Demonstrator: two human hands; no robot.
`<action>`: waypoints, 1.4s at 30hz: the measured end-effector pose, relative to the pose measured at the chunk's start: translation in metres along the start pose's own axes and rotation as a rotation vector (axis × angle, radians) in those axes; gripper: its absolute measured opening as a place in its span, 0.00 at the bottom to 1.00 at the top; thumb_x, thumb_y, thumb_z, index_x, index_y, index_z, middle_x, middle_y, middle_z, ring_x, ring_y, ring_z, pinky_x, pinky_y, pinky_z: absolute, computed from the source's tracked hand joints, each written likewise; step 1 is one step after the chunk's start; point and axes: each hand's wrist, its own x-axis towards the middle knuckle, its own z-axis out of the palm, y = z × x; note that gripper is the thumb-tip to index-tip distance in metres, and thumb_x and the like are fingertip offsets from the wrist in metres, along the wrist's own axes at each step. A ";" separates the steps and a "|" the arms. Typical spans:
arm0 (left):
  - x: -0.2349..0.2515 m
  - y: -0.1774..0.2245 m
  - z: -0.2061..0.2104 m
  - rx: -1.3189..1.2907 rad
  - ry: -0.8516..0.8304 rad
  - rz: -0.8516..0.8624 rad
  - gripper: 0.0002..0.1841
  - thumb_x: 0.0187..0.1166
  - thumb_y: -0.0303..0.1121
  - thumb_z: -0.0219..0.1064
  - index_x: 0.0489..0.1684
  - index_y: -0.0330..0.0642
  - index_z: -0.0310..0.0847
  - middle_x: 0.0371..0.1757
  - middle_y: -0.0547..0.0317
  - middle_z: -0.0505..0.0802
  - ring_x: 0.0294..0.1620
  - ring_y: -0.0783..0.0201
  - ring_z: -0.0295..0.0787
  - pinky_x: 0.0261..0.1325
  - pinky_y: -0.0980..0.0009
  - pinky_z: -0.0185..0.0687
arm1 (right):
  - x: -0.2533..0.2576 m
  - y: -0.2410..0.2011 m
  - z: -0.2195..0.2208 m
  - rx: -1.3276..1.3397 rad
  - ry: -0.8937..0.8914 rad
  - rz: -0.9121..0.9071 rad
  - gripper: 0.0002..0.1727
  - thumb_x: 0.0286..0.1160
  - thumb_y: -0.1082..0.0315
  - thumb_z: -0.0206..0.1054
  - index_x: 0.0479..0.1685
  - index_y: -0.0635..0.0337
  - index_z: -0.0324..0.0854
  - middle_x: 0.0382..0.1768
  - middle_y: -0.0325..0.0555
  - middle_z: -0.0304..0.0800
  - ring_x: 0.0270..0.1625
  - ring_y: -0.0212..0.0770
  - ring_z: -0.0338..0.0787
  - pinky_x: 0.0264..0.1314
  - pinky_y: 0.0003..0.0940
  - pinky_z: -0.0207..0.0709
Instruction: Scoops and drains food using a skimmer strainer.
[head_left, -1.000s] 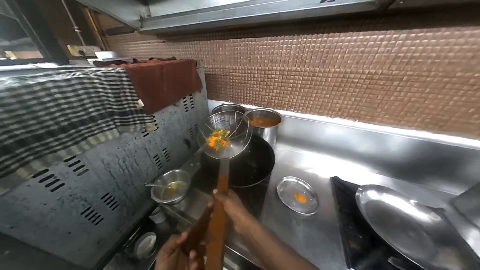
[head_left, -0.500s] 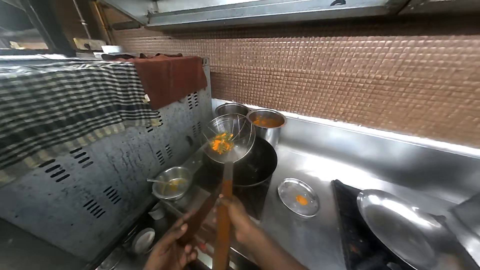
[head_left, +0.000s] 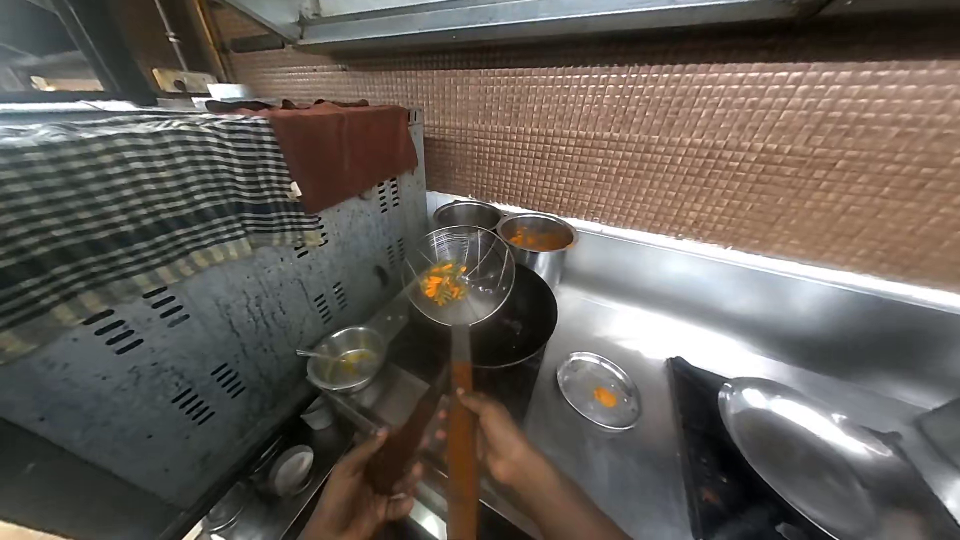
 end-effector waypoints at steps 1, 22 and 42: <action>0.008 -0.001 -0.006 -0.021 -0.023 -0.040 0.28 0.89 0.53 0.45 0.65 0.42 0.81 0.65 0.38 0.90 0.43 0.51 0.95 0.33 0.62 0.91 | -0.001 0.001 0.000 0.007 0.002 0.009 0.24 0.91 0.50 0.55 0.75 0.57 0.65 0.50 0.57 0.92 0.43 0.55 0.95 0.40 0.49 0.91; 0.040 0.000 -0.012 0.031 -0.286 -0.164 0.31 0.82 0.57 0.58 0.73 0.44 0.78 0.62 0.42 0.90 0.38 0.59 0.93 0.28 0.70 0.88 | -0.016 0.011 -0.012 0.096 -0.132 -0.088 0.22 0.85 0.67 0.60 0.75 0.59 0.63 0.55 0.61 0.90 0.45 0.56 0.95 0.41 0.46 0.90; 0.023 -0.013 -0.034 -0.014 -0.120 -0.142 0.49 0.68 0.81 0.52 0.76 0.49 0.78 0.72 0.40 0.87 0.51 0.46 0.95 0.30 0.59 0.91 | -0.048 0.037 -0.049 0.084 0.058 -0.038 0.39 0.91 0.34 0.31 0.71 0.56 0.72 0.52 0.53 0.91 0.45 0.54 0.94 0.42 0.52 0.89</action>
